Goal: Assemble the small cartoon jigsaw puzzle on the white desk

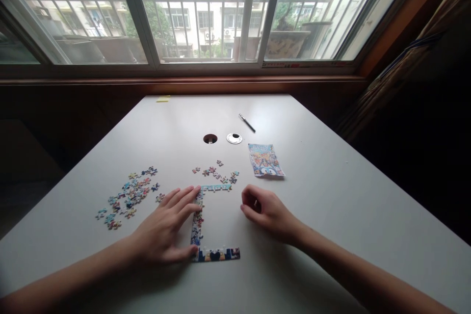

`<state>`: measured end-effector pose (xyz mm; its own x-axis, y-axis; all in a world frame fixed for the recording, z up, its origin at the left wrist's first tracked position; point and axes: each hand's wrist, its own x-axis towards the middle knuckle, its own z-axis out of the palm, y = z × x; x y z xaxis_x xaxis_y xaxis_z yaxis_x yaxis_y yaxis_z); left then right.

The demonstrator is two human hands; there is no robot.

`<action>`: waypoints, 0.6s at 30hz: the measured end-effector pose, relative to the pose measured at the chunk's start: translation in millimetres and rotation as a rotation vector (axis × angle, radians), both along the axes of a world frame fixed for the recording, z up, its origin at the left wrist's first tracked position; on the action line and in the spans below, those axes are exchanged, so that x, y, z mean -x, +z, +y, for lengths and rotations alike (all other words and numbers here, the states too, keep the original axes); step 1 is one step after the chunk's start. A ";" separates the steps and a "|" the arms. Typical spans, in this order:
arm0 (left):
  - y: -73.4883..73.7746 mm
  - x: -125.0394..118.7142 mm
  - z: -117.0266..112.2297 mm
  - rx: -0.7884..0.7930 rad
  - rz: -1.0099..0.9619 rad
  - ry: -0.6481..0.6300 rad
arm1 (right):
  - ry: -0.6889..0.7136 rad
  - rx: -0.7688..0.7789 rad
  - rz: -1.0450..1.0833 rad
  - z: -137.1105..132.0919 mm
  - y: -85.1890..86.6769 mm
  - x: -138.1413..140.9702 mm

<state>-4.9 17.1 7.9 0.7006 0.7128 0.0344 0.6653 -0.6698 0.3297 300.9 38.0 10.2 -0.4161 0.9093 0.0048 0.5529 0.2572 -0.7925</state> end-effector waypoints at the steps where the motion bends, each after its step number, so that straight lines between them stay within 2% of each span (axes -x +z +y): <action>1: 0.0 0.1 -0.2 -0.001 0.002 0.002 | -0.016 -0.032 -0.027 6.3 1.2 2.8; 4: -1.4 0.5 0.0 -0.009 -0.008 0.000 | -0.076 -0.226 -0.111 31.7 -1.2 10.1; 7: -3.7 0.8 1.1 -0.019 -0.022 -0.005 | -0.112 -0.511 -0.177 55.8 -11.7 11.7; 9: -4.7 1.0 1.9 -0.024 -0.020 -0.008 | -0.107 -0.626 -0.225 64.5 -19.6 9.1; 12: -4.8 1.2 2.4 -0.025 -0.016 -0.014 | -0.092 -0.658 -0.264 66.0 -26.9 3.5; 18: -0.1 0.4 1.3 -0.026 0.001 -0.002 | -0.091 -0.629 -0.275 62.5 -27.9 1.0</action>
